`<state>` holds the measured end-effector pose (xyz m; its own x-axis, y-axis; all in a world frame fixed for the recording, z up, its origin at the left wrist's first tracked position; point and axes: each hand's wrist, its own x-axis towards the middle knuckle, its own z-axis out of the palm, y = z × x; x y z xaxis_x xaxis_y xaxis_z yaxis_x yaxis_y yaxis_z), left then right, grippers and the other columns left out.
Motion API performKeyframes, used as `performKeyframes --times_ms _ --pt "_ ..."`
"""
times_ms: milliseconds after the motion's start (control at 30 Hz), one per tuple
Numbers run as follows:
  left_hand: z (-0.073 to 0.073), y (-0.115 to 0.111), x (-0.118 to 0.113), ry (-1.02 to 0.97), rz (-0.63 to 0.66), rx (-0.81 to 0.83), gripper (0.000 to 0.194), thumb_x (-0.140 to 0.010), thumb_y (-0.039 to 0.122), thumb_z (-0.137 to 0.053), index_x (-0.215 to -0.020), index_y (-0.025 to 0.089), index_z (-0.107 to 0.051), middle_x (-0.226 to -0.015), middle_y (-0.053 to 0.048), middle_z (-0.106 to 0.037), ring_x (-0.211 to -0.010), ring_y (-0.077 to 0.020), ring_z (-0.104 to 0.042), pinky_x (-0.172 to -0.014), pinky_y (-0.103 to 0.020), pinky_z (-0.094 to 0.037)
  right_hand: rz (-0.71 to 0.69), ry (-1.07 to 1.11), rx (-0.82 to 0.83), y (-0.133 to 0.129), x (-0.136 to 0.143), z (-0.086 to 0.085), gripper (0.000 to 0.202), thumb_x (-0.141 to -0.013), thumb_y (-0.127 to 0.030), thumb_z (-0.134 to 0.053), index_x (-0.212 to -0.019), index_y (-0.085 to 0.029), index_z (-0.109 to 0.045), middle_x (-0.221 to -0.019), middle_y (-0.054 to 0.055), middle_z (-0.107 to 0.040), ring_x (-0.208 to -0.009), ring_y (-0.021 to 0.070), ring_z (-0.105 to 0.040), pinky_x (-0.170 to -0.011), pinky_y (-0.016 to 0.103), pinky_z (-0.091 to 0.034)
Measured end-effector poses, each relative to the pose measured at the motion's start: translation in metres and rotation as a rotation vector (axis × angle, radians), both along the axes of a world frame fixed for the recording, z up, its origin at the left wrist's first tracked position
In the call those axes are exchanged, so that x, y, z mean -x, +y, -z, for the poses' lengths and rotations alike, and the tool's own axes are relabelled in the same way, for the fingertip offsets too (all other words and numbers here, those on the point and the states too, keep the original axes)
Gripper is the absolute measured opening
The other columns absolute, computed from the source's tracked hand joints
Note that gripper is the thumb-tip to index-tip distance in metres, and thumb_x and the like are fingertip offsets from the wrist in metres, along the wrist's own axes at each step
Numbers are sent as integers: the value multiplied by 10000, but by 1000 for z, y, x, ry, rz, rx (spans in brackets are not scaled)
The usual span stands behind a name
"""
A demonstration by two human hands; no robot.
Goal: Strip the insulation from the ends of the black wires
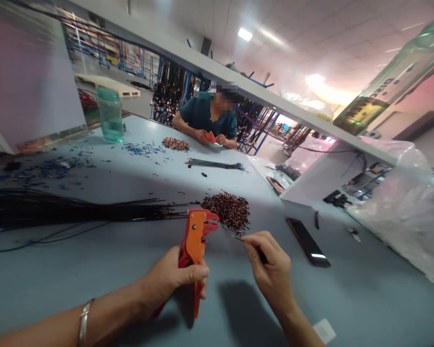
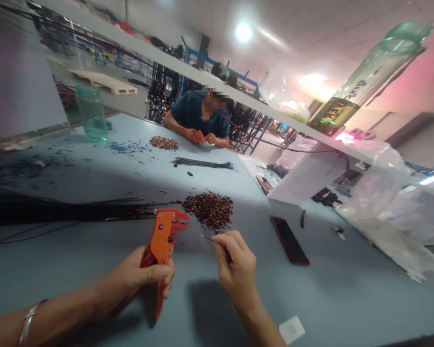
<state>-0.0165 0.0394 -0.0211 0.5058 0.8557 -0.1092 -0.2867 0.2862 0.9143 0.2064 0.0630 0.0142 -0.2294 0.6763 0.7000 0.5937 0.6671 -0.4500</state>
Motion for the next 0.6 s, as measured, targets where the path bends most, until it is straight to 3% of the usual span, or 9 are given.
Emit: performKeyframes --times_ms 267,433,600 --pt "-11 -1 -2 0 8 -2 319 -732 421 -729 -761 139 -583 -656 -35 -650 -635 -170 -605 -649 -308 -491 -51 -40 23 -10 5 0 134 -900 -94 -551 -909 -192 -641 -756 14 -588 -621 125 -569 -541 217 -439" --pt "-12 -1 -2 4 -28 -46 356 -729 464 -715 -772 134 -591 -681 -56 -654 -648 -175 -598 -641 -314 -506 -83 -57 99 -12 11 3 143 -903 -142 -538 -786 -192 -605 -673 -11 -533 -548 115 -510 -500 209 -410" --pt "-13 -4 -5 42 -36 -141 379 -775 511 -663 -785 152 -540 -699 -46 -607 -619 -165 -577 -619 -324 -511 -61 -16 253 -14 16 8 136 -909 -214 -541 -780 -199 -584 -546 -66 -456 -436 91 -420 -421 190 -347"
